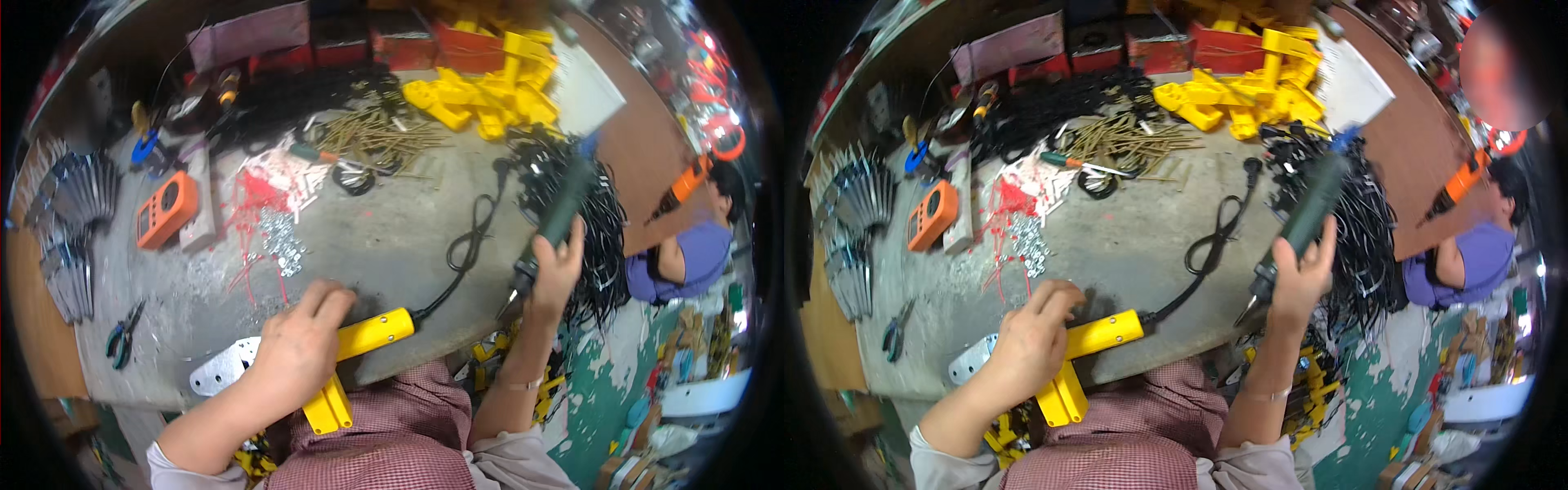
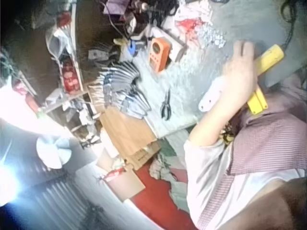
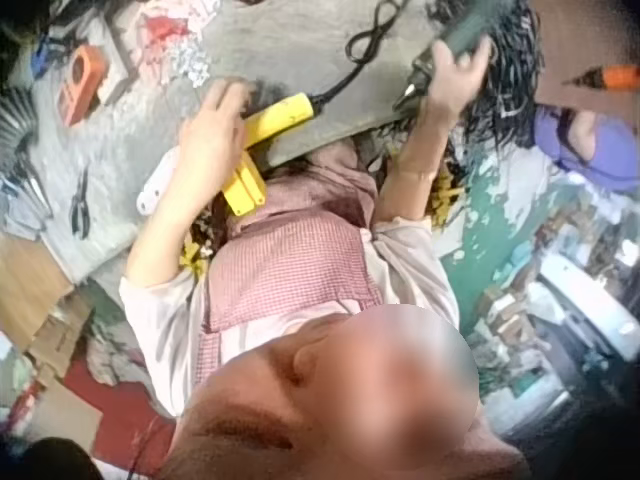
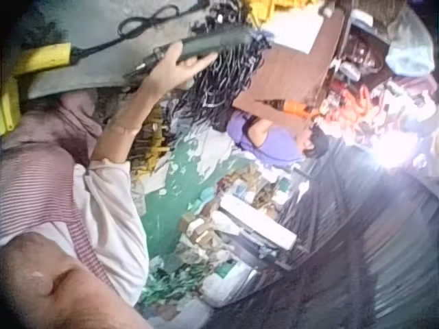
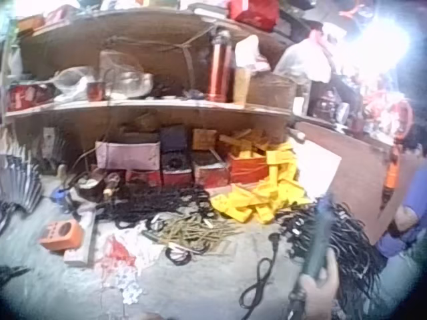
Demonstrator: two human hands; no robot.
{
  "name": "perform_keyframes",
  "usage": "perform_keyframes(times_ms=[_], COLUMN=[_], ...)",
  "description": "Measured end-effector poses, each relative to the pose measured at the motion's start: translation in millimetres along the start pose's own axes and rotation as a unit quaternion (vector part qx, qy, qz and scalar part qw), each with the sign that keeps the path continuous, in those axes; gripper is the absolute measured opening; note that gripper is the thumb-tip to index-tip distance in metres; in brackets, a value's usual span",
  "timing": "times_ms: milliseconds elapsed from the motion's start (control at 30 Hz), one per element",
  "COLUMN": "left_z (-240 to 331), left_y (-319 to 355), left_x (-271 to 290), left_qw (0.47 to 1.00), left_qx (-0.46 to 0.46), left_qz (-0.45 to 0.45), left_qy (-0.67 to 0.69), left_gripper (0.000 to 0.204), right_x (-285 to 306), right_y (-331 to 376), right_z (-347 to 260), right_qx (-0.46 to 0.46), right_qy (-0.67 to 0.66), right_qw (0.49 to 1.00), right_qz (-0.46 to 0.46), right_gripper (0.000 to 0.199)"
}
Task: The person connects wires inside a plastic tool housing using a soldering iron, fits the metal blade assembly to the casing, and drives screws into the tool with a power screwdriver before sorting metal parts.
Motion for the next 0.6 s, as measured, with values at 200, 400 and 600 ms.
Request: perform_keyframes(times_ms=[200,400,600], left_z=[3,19,12], left_y=[-3,-3,4], left_x=[2,-14,-18], left_qw=[0.944,0.969,0.994], left_qx=[-0.247,-0.121,-0.087], left_qz=[0.094,-0.125,-0.029], left_qy=[-0.199,-0.173,-0.054], left_gripper=[0.036,0.032,0.035], right_x=[-64,-89,-106], right_y=[23,57,69], right_z=[-103,-109,-97], right_qx=[-0.092,0.023,0.042], right_qy=[-0.228,-0.286,-0.258], right_qw=[0.941,0.899,0.876], right_qz=[-0.231,-0.33,-0.405], right_gripper=[0.054,0.063,0.061])
Point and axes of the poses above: each hand's wrist, its own y-axis away from the middle knuckle, its own x-axis out of the back of the hand, z = x × y, the point moved 1 cm from there along -y, towards the middle knuckle
